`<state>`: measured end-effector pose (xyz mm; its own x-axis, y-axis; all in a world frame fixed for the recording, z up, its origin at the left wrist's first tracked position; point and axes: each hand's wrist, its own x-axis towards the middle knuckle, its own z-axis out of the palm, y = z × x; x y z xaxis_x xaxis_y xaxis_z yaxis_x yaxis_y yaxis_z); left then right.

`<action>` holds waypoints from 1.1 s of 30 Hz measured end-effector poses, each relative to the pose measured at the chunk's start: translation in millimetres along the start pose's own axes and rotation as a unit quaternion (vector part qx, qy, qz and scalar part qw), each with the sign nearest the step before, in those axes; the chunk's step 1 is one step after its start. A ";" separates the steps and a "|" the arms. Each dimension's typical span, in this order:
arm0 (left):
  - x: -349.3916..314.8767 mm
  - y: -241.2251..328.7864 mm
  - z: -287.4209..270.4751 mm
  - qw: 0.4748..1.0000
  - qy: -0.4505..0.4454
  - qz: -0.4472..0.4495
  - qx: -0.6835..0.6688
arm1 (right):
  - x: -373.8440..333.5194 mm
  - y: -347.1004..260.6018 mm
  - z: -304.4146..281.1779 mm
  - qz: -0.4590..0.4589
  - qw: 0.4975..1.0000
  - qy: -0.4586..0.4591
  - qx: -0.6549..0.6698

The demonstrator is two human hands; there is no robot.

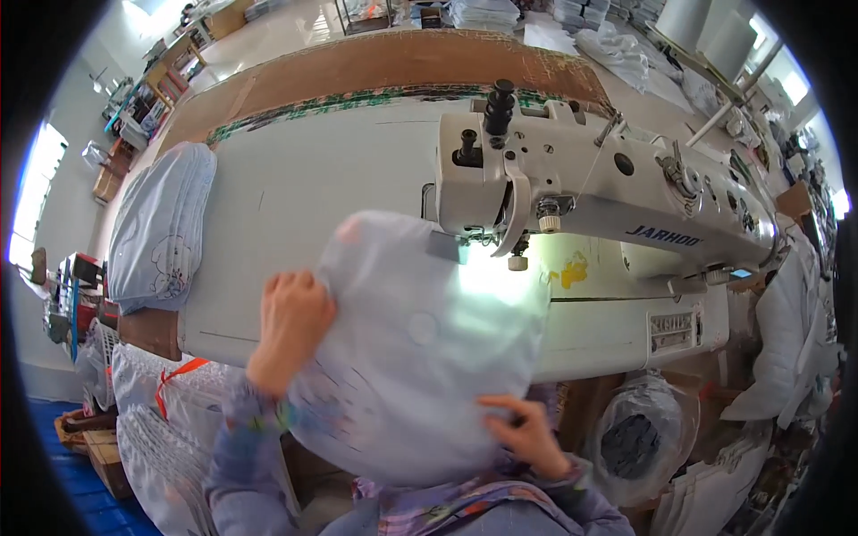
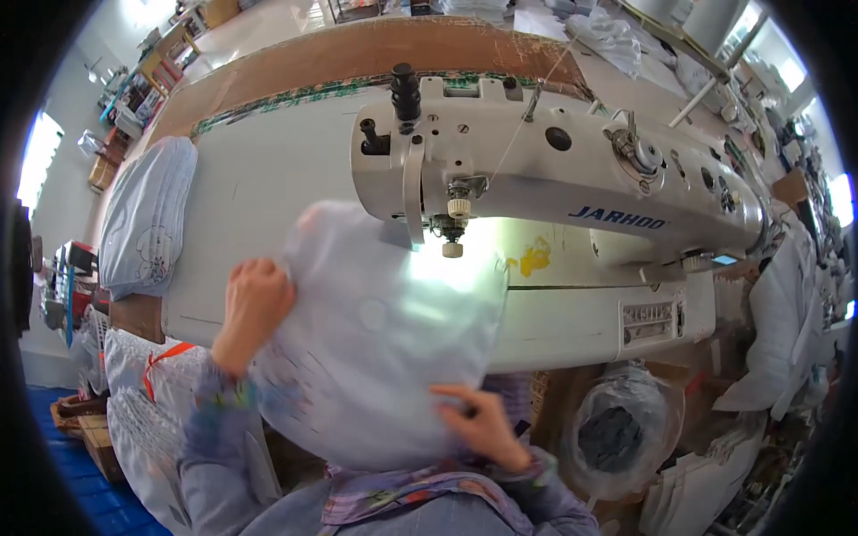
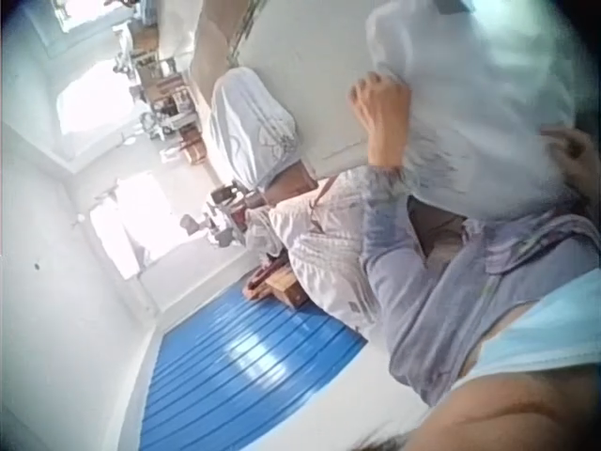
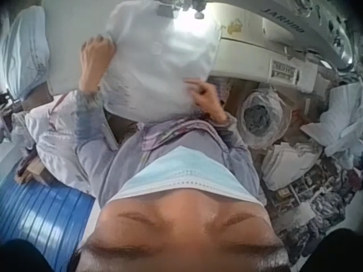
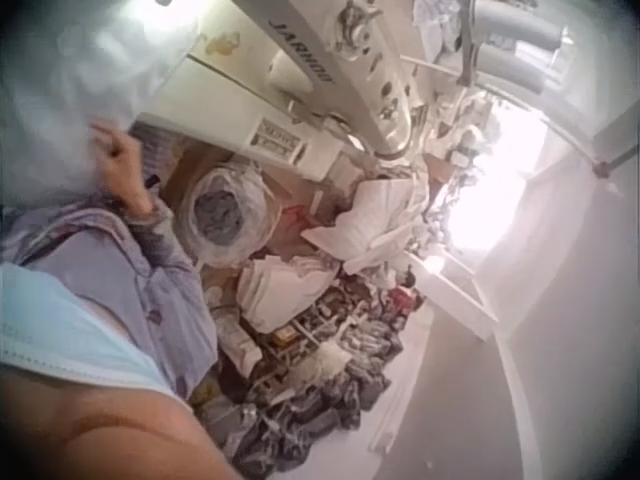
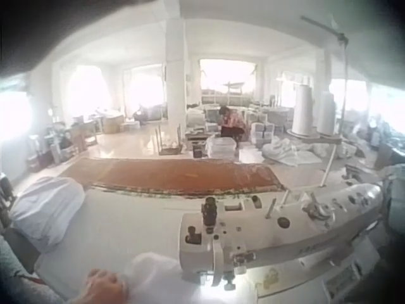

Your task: Use an industrial sewing machine to stitch the edges of white fabric bags or pillowcases featuring a printed cartoon character.

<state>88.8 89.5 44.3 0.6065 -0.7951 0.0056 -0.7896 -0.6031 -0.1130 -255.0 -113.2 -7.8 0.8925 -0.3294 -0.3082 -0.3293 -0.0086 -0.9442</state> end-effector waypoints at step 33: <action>91.8 95.1 1.7 0.926 0.161 0.182 -0.289 | -55.0 12.9 -71.8 -0.063 0.964 0.216 0.140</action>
<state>69.6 -40.7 32.4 0.3042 -0.8746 0.3775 -0.9105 -0.1503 0.3853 -330.4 -163.0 5.3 0.6882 -0.7055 -0.1692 -0.0768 0.1611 -0.9840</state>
